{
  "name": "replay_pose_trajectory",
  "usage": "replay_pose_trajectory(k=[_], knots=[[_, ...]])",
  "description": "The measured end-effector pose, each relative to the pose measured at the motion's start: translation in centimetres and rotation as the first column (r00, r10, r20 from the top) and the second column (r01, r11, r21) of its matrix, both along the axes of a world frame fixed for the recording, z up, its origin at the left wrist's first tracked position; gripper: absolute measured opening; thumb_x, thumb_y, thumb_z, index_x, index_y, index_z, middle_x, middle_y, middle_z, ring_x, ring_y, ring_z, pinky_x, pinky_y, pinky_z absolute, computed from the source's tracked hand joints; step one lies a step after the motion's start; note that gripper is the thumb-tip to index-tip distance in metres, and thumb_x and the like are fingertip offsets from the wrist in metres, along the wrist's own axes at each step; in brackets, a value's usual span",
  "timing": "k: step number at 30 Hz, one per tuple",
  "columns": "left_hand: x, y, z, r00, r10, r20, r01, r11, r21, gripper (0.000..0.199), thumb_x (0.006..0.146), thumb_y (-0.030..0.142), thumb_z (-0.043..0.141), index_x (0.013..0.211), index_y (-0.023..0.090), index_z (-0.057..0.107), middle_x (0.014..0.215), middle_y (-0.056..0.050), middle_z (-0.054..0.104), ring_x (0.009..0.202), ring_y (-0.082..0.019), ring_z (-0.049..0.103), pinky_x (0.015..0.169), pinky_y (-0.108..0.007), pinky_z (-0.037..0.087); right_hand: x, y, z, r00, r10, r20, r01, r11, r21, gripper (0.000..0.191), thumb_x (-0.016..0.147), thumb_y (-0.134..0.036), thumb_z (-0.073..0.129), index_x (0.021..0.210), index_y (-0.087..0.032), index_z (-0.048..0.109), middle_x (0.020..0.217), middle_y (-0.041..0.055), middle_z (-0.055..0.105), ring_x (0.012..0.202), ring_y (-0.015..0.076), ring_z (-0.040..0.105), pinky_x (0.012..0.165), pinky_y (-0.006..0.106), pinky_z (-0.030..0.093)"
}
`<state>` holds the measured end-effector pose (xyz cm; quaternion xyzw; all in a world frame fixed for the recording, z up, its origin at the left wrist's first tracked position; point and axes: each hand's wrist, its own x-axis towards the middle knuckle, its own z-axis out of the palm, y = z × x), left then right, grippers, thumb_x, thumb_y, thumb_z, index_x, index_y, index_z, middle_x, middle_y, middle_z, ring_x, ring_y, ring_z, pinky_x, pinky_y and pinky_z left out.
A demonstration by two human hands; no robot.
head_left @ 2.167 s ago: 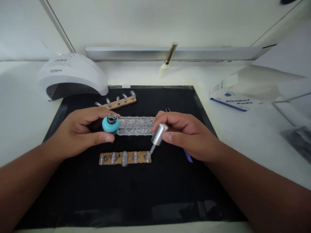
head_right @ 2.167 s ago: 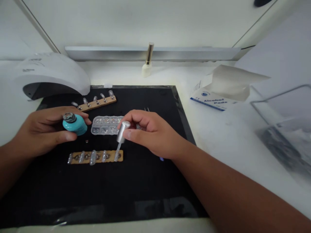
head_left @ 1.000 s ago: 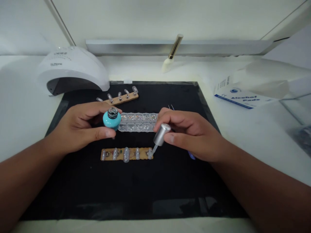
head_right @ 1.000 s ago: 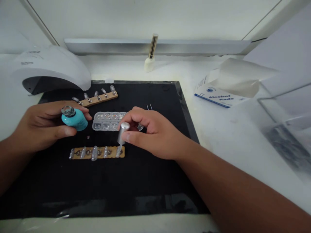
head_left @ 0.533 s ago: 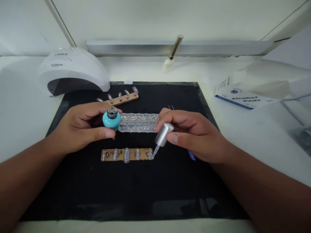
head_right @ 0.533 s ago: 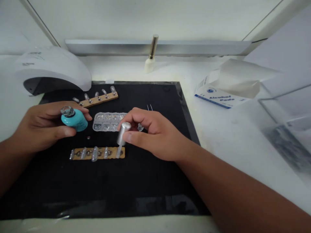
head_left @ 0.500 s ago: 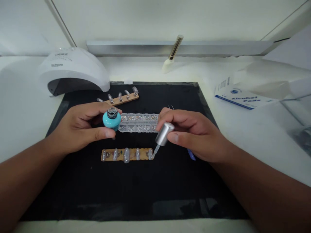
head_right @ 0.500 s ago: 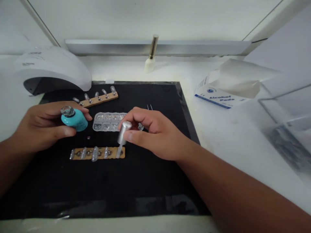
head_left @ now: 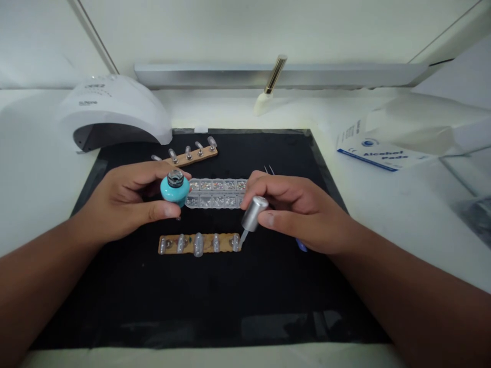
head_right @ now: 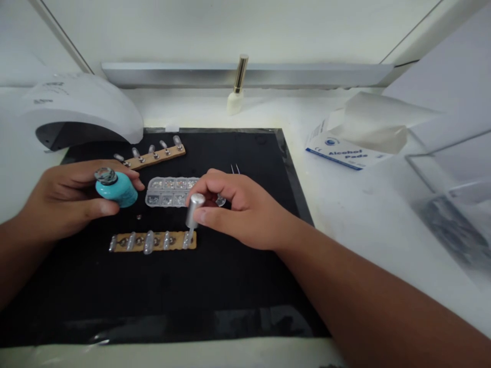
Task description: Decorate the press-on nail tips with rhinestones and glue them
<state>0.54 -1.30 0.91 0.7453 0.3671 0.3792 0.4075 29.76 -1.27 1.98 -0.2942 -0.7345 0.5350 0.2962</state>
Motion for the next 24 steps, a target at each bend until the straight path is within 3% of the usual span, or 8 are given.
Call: replay_pose_trajectory(k=[24], knots=[[-0.22,-0.15,-0.16,0.999,0.038,-0.003,-0.038,0.999,-0.025,0.031,0.078,0.037,0.083,0.109,0.04,0.075,0.101,0.007,0.075,0.092,-0.016,0.069,0.083,-0.023,0.055,-0.23,-0.05,0.25,1.0,-0.002,-0.019,0.003,1.0,0.008,0.009,0.087,-0.023,0.061,0.091,-0.017,0.067,0.082,-0.0017,0.055,0.07,0.0102,0.052,0.065,0.028,0.04]])
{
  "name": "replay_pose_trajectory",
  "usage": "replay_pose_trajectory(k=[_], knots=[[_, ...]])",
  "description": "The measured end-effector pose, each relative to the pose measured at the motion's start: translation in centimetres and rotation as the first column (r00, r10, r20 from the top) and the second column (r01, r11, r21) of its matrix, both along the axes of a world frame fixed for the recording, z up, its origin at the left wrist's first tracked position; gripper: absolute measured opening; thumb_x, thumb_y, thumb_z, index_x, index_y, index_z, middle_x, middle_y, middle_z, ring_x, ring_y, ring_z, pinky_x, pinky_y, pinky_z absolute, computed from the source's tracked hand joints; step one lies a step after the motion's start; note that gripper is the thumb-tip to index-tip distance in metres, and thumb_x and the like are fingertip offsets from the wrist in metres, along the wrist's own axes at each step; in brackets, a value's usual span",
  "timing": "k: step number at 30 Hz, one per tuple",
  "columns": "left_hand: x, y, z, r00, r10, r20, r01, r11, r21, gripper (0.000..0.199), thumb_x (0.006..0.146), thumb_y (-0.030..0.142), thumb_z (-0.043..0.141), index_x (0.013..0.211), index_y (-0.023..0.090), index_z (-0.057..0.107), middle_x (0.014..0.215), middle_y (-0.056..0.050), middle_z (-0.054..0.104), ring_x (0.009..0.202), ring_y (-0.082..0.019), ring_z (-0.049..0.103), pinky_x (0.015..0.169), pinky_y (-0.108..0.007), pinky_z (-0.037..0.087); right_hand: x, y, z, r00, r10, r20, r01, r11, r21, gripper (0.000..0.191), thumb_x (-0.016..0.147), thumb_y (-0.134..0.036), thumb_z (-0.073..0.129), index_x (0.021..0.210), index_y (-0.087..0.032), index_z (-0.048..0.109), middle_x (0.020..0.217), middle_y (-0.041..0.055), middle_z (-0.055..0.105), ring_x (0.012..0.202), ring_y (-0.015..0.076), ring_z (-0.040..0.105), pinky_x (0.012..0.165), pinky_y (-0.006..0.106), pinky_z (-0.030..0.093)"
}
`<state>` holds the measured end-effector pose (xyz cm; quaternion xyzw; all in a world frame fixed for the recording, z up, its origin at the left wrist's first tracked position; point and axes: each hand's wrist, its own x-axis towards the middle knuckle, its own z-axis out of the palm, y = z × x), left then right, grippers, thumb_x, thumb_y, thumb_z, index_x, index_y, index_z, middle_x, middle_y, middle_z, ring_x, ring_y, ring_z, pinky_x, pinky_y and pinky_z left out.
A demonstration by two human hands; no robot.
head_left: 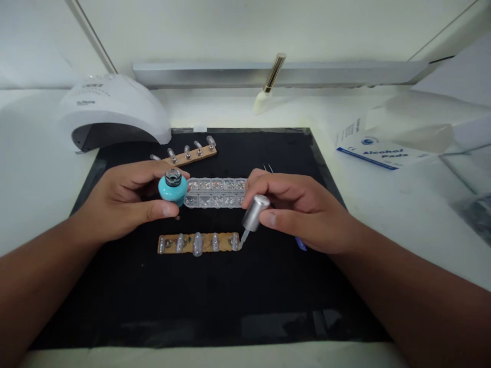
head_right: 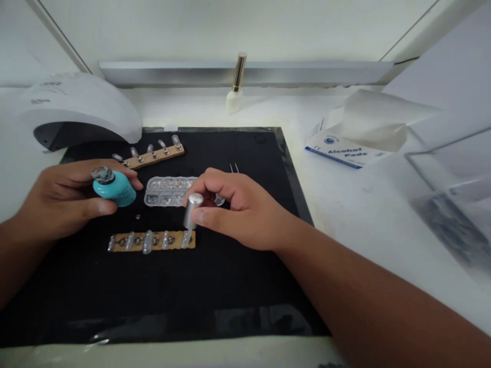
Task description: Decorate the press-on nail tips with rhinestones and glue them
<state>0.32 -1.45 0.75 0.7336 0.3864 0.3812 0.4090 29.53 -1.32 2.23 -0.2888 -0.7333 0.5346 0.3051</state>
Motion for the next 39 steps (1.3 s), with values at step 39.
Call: replay_pose_trajectory(k=[39], knots=[[0.33,0.07,0.24,1.0,-0.001,0.021,0.0,1.0,0.006,0.031,0.077,0.034,0.083,0.107,0.039,0.077,0.099,0.004,0.076,0.09,-0.02,0.07,0.08,-0.029,0.057,0.28,-0.02,-0.09,0.998,-0.022,-0.062,0.018,0.998,-0.057,0.006,0.086,-0.023,0.062,0.09,-0.021,0.067,0.083,-0.0009,0.057,0.072,0.0134,0.051,0.066,0.03,0.04]])
